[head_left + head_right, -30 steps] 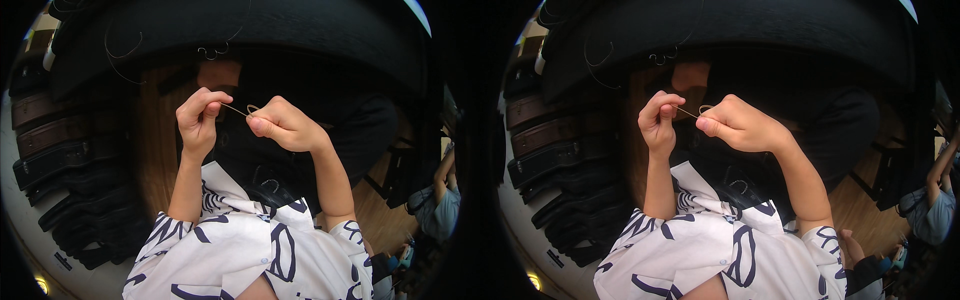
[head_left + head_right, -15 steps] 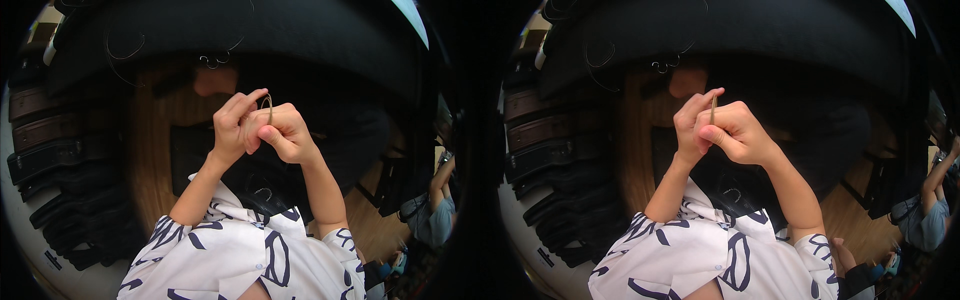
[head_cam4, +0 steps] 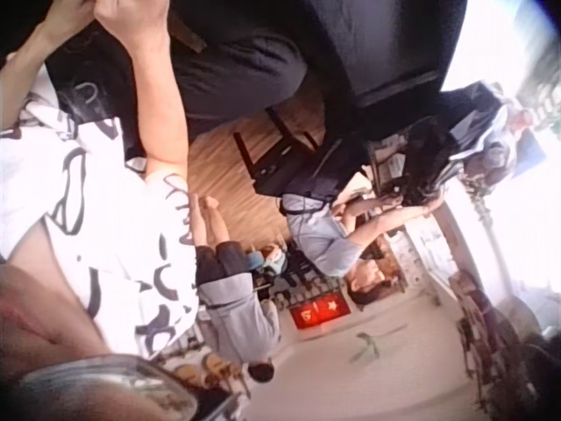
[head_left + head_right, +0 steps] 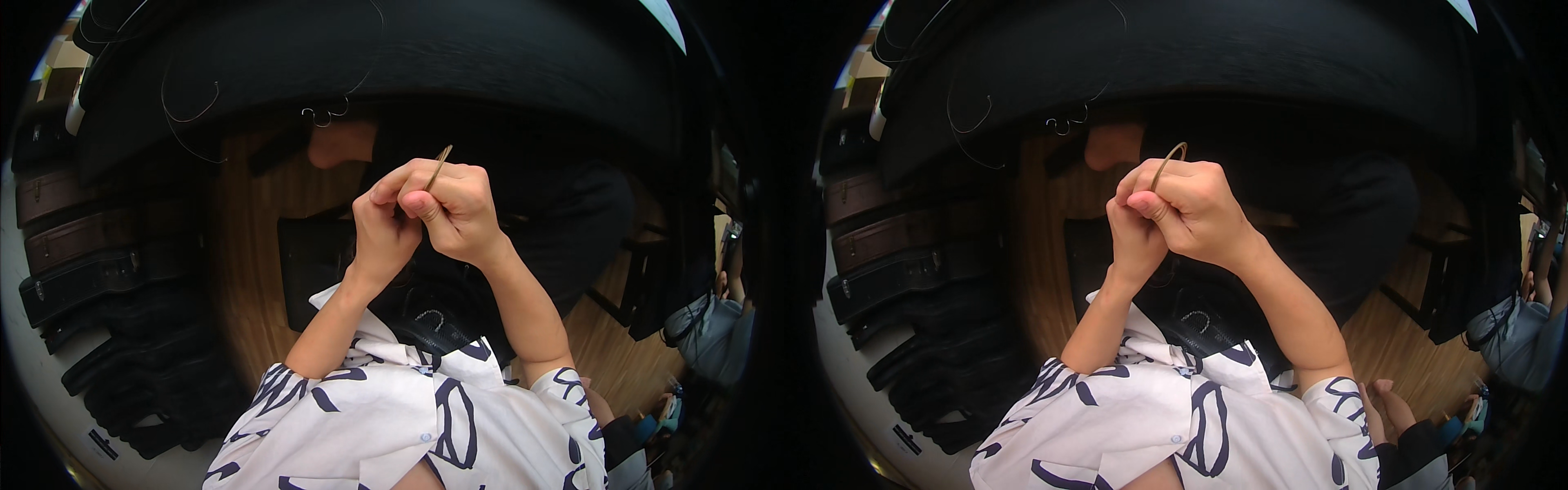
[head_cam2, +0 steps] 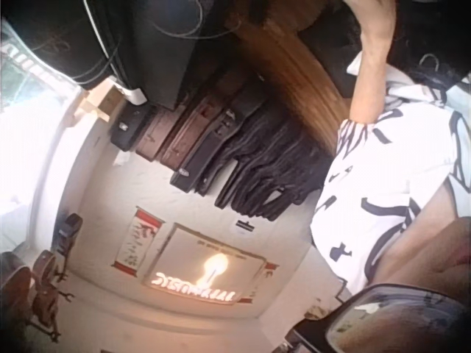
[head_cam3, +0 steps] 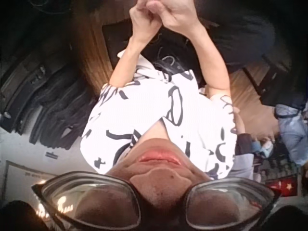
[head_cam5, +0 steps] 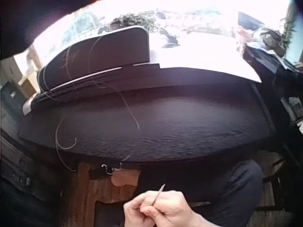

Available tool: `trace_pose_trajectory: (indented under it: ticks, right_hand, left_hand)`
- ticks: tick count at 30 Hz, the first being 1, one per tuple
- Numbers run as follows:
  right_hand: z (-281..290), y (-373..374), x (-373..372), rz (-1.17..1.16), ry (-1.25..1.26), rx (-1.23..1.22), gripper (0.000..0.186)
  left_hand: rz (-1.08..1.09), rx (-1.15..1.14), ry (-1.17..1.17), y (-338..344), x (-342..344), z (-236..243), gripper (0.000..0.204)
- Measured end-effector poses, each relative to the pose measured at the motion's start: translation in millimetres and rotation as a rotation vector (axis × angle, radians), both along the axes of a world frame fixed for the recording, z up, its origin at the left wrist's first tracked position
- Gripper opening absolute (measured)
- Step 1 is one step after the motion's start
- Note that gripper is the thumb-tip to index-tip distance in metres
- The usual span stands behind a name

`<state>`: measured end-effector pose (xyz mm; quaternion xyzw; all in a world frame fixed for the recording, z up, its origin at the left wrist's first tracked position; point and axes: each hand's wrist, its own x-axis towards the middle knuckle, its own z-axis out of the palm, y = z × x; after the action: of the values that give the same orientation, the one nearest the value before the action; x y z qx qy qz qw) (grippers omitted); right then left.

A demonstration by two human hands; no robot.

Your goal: The person manipulates a thin metal wire by hand, bending and twisting it into circular and looped shapes. They repeatedly pick up the wire, form loops, and place the shaped pieces on a black surface. The task involves continuous hand manipulation of the wire without tools.

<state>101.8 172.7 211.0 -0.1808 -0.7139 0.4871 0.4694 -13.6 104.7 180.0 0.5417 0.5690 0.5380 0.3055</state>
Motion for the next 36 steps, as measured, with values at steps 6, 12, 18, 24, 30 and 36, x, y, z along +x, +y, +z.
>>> trace_pose_trajectory:
  ticks: [6, 12, 18, 24, 30, 36]
  right_hand:
    - [1.4, -2.3, 0.7, 0.012, -0.048, 0.028, 0.024]
    - [-3.5, 6.9, 2.3, -0.124, -0.077, 0.143, 0.018]
    - [4.2, 6.6, 11.3, -0.142, -0.586, 0.317, 0.024]
    - [9.7, 3.9, 22.2, 0.244, -0.72, 0.116, 0.042]
    - [14.4, 2.5, 19.7, 0.325, -0.511, 0.027, 0.04]
    - [16.1, 1.2, 16.6, 0.218, -0.479, 0.062, 0.038]
  left_hand:
    - [0.023, 0.013, -0.011, 1.6, 2.2, 0.6, 0.007]
    - [-0.022, -0.042, 0.141, -5.2, 2.3, 12.9, 0.003]
    - [-0.093, -0.138, 0.367, -10.9, -21.7, 46.6, 0.004]
    - [-0.239, -0.114, 0.537, -21.2, -59.1, 70.5, 0.009]
    - [-0.132, 0.03, 0.436, -25.8, -71.7, 78.9, 0.008]
    - [-0.19, -0.08, -0.388, -34.2, -76.0, 65.6, 0.043]
